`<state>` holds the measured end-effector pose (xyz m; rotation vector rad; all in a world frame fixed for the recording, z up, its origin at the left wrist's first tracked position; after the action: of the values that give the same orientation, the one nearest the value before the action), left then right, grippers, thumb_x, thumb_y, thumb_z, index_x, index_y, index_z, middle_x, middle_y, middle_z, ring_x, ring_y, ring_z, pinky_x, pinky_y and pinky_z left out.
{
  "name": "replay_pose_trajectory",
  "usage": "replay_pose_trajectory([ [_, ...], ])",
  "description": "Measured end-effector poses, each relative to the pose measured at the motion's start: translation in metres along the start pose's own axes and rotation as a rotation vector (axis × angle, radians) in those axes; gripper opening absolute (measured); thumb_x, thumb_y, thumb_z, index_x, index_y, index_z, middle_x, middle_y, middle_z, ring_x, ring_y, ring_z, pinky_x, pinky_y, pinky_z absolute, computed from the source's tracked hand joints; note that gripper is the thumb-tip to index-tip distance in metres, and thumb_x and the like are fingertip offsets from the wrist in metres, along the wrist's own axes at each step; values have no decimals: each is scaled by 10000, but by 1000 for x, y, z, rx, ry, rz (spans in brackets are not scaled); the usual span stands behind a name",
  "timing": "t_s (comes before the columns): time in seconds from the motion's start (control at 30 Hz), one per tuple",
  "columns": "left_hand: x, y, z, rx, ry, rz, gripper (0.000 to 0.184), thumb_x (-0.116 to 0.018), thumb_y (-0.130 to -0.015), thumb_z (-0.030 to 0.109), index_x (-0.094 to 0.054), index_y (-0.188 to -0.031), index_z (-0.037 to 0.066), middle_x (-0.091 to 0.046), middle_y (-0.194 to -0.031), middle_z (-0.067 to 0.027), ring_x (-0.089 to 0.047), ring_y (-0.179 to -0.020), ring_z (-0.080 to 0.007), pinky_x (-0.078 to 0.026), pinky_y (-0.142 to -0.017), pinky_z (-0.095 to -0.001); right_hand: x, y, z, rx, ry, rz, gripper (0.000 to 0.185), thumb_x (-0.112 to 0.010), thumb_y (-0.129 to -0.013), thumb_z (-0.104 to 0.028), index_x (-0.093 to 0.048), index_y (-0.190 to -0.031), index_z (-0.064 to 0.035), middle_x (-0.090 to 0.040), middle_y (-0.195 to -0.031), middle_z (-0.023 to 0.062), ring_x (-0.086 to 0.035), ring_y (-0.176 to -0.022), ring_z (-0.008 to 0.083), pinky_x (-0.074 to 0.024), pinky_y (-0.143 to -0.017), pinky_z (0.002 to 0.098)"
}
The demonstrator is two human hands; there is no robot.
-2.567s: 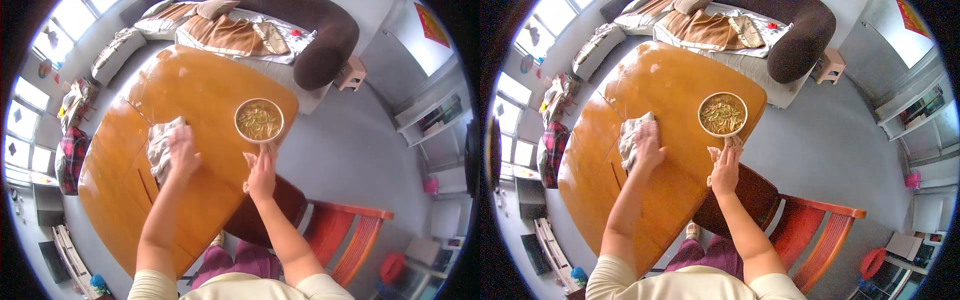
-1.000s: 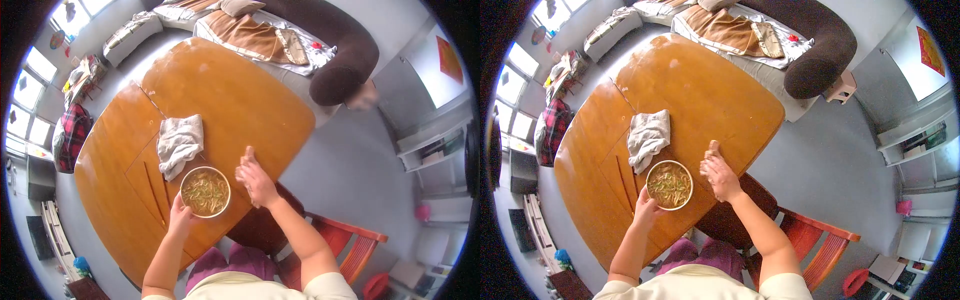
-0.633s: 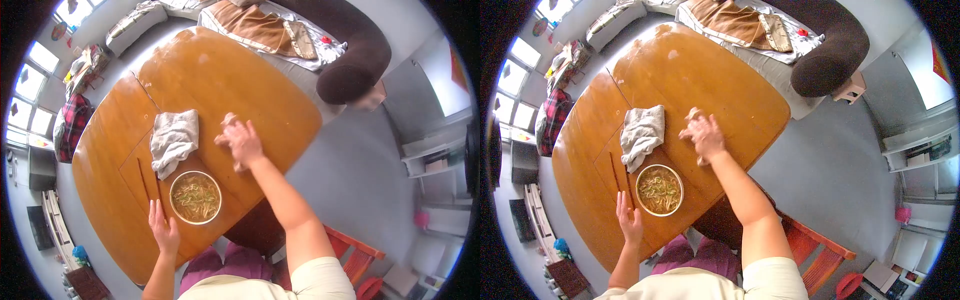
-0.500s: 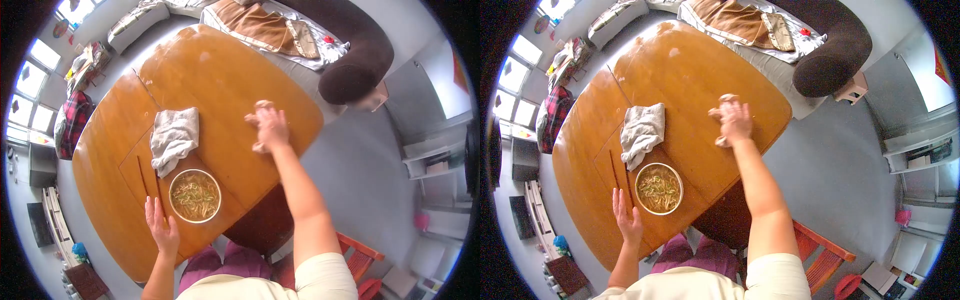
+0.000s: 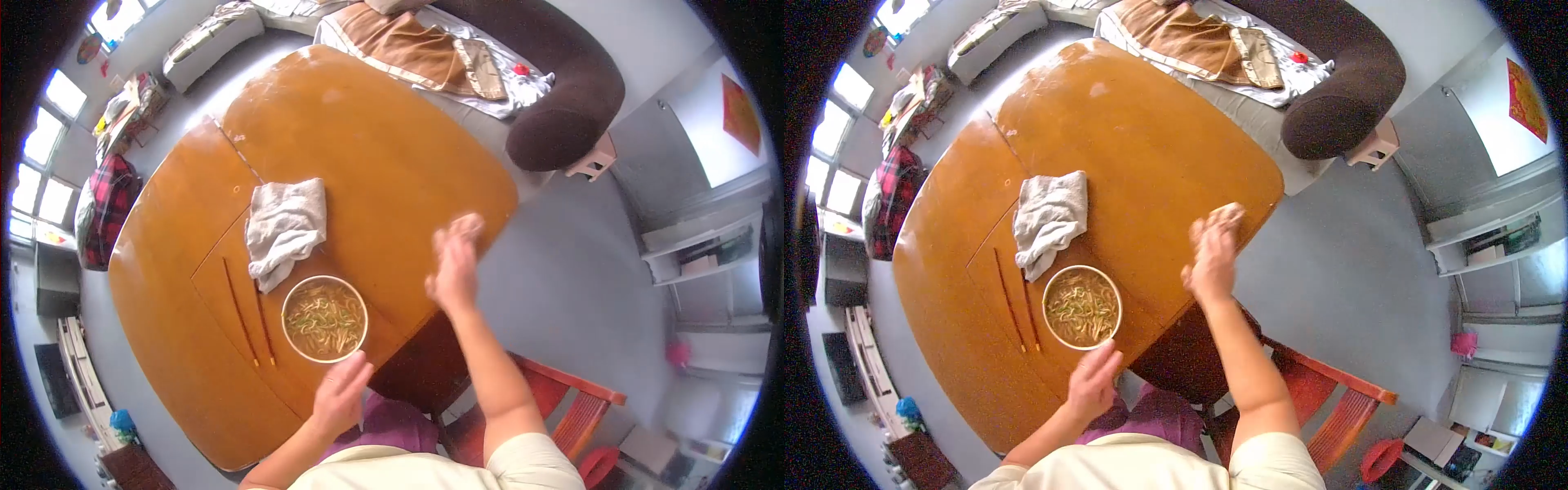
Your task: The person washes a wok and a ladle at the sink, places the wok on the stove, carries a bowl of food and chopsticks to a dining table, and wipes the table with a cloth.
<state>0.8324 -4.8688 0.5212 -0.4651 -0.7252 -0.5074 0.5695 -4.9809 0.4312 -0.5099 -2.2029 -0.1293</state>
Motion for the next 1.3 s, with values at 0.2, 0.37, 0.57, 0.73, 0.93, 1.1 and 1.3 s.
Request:
replay_pose_trajectory([
  [0.2,-51,-13,23,-90,92,-202,488,-536,-619,-48,-581,-1095,46,-534,-1179,-151,-529,-1079,-287,-461,-882,-368,-32,12,-54,513,36,-211,422,-554,-790,-77,-506,-1205,-22,-500,-1250,121,-404,-1229,271,-288,-1068,370],
  [0.37,-67,-18,23,-126,65,-276,506,-541,-602,-12,-580,-1101,69,-547,-1166,-109,-557,-987,-252,-473,-811,-355,-36,-63,-32,475,132,-61,378,-487,-810,-85,-536,-1184,-59,-533,-1220,90,-445,-1195,260,-278,-1052,422],
  [0.57,-68,-12,23,-92,57,-311,513,-598,-602,-12,-576,-1102,100,-567,-1141,-114,-577,-935,-276,-478,-794,-374,-3,-143,34,210,266,83,468,-485,-752,-45,-499,-1219,-68,-478,-1278,77,-350,-1269,230,-272,-1045,429],
  [0.73,-61,16,16,-40,61,-252,482,-575,-601,-17,-591,-1068,104,-591,-1092,-107,-587,-895,-282,-484,-772,-378,23,-154,82,12,332,325,514,-469,-749,-11,-404,-1253,64,-408,-1305,179,-313,-1266,326,-253,-1063,379],
  [0.93,-40,63,1,11,56,-201,370,-559,-656,-10,-612,-1012,73,-594,-1076,-95,-592,-881,-259,-474,-762,-365,21,-104,124,-422,56,518,505,-463,-847,-92,-275,-1280,88,-211,-1397,225,-338,-1245,328,-326,-1014,382],
  [1.1,-11,107,-6,-5,95,-126,436,-524,-589,-53,-611,-991,91,-606,-1040,-93,-589,-863,-276,-486,-723,-378,-11,6,90,-670,-473,238,316,-491,-868,-114,-428,-1149,17,-479,-1183,172,-508,-1078,288,-424,-888,393],
  [1.3,34,200,-18,-48,56,-157,366,-543,-633,-43,-625,-961,98,-610,-1033,-81,-589,-866,-265,-481,-720,-374,-85,170,18,-506,-588,250,506,-483,-853,-67,-332,-1333,-15,-467,-1271,185,-468,-1165,275,-357,-977,356],
])
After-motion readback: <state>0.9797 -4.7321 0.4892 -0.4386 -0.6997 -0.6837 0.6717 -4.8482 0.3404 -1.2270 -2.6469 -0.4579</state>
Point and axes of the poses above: each hand's wrist, its own y-axis away from the middle knuckle, its own x-axis out of the back of the hand, z = x × y, the point moved 7 cm from there along -y, towards the middle knuckle
